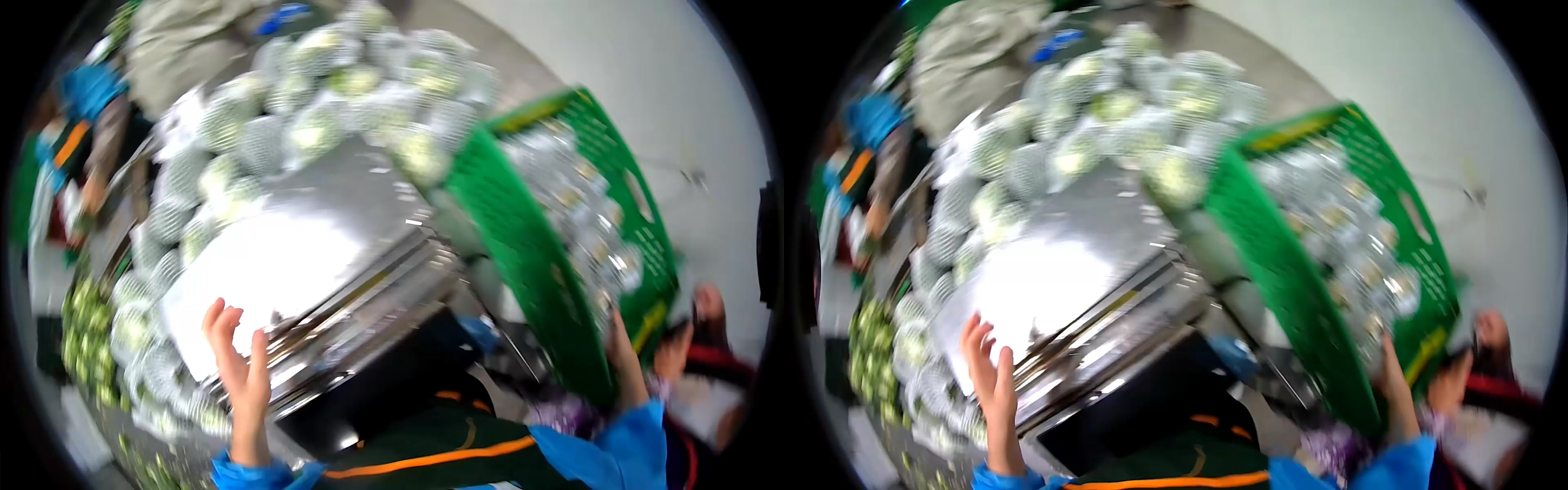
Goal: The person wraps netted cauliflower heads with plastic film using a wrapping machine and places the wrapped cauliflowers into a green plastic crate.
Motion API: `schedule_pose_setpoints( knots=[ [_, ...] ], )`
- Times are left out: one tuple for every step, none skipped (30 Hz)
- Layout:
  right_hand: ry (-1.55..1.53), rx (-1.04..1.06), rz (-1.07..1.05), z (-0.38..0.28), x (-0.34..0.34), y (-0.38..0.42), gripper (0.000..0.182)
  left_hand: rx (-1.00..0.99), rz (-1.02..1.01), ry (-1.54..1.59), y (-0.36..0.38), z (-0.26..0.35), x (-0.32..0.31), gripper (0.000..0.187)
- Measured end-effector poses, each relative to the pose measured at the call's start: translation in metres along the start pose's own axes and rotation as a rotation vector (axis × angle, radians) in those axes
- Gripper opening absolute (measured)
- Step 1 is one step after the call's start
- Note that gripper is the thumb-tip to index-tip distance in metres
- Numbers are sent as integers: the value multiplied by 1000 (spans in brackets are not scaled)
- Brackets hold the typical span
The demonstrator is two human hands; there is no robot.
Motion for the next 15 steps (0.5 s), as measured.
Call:
schedule_pose_setpoints(
  knots=[
    [83,28,-5,-8,-7,-3,40,-73,31,-28,-18,4,12,33],
    [169,60,-4,-14,-12,-3,40,-179,71,-51,-40,10,20,33],
    [261,88,5,-19,-14,0,39,-292,95,-91,-68,15,26,32],
    [357,117,20,-22,-13,3,39,-378,148,-142,-101,17,23,32],
    [454,151,44,-27,-11,7,39,-434,155,-241,-140,12,18,32],
    [571,187,68,-32,-7,12,38,-478,116,-331,-182,-5,11,33],
    [691,219,98,-34,-2,22,38,-296,109,-482,-220,-35,0,36],
    [806,250,132,-38,3,31,38,-55,61,-709,-251,-66,-7,46],
    [912,280,159,-40,6,45,37,159,-226,-705,-283,-94,-10,56],
    [1016,318,192,-49,5,54,37,375,-515,-681,-300,-119,-11,66],
    [1106,358,225,-60,-1,62,37,241,-617,-654,-294,-97,-14,83],
    [1193,404,249,-71,-9,70,37,313,-655,-482,-278,-83,-24,94],
    [1285,473,255,-82,-23,76,36,287,-698,-541,-280,-130,-53,93],
    [1390,576,239,-87,-41,77,36,396,-641,-806,-268,-138,-69,91],
    [1539,746,198,-84,-57,74,36,502,-579,-1065,-258,-144,-82,91]
  ],
)
Point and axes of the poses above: each hand's wrist, its own y-axis away from the middle knuckle, its own x-axis out of the back of the hand, z = x × y, the point moved 4 cm from there along -y, towards the middle knuckle, and after that the axes turned 10 degrees about -z, right-handed, at the moved point
